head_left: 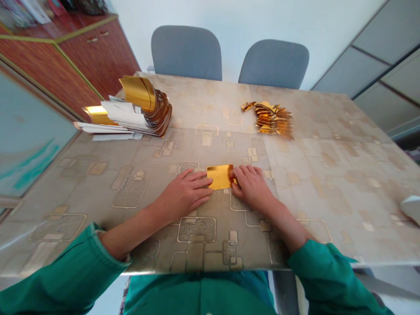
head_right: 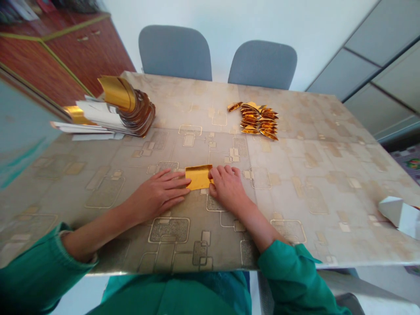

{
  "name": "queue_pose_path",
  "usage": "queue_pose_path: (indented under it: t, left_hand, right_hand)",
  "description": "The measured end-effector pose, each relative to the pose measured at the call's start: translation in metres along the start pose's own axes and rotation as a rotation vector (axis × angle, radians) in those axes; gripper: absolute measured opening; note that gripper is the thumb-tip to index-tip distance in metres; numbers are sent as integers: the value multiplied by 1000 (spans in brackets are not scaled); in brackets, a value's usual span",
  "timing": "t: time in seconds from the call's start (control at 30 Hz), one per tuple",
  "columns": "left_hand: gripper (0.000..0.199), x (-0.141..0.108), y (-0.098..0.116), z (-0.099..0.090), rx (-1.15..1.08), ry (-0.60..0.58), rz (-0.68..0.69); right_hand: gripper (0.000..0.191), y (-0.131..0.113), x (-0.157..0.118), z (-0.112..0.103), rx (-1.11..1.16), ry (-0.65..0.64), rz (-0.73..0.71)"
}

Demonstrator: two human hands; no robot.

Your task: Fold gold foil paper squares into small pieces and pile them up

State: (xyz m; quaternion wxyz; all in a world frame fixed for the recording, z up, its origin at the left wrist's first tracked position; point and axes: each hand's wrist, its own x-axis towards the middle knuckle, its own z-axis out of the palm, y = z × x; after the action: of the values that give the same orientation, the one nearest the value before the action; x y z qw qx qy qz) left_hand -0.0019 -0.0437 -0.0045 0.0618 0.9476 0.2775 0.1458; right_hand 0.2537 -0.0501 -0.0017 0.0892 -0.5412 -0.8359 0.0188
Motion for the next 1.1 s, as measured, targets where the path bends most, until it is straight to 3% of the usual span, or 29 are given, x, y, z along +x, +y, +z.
queue_pose_path:
  t: [0.17, 0.3, 0.4, 0.6, 0.7, 0.9, 0.97, 1.1]
  left_hand:
    - [18, 7, 2, 3, -22, 63, -14]
    - [17, 18, 6, 5, 4, 62, -46]
    - [16, 21, 8, 6, 45, 91, -42]
    - [21, 22, 8, 10, 71, 187, -41]
    - [18, 22, 7, 12, 35, 211, -115]
    - [6, 21, 8, 9, -22, 185, -170]
    - [12, 20, 9, 7, -47, 152, -151]
    - [7, 19, 11, 8, -103, 165, -161]
  right_hand:
    - [14, 3, 1, -4, 66, 9, 38]
    - [20, 2, 2, -9, 172, 39, -113]
    - [12, 1, 3, -11, 229, 1, -209]
    - [18, 2, 3, -12, 211, -8, -218]
    - [7, 4, 4, -12, 209, 17, -226]
    - [11, 8, 4, -9, 332, 29, -247]
    - [10, 9, 4, -9, 381, 29, -240]
    - [10, 11, 2, -11, 460, -34, -236]
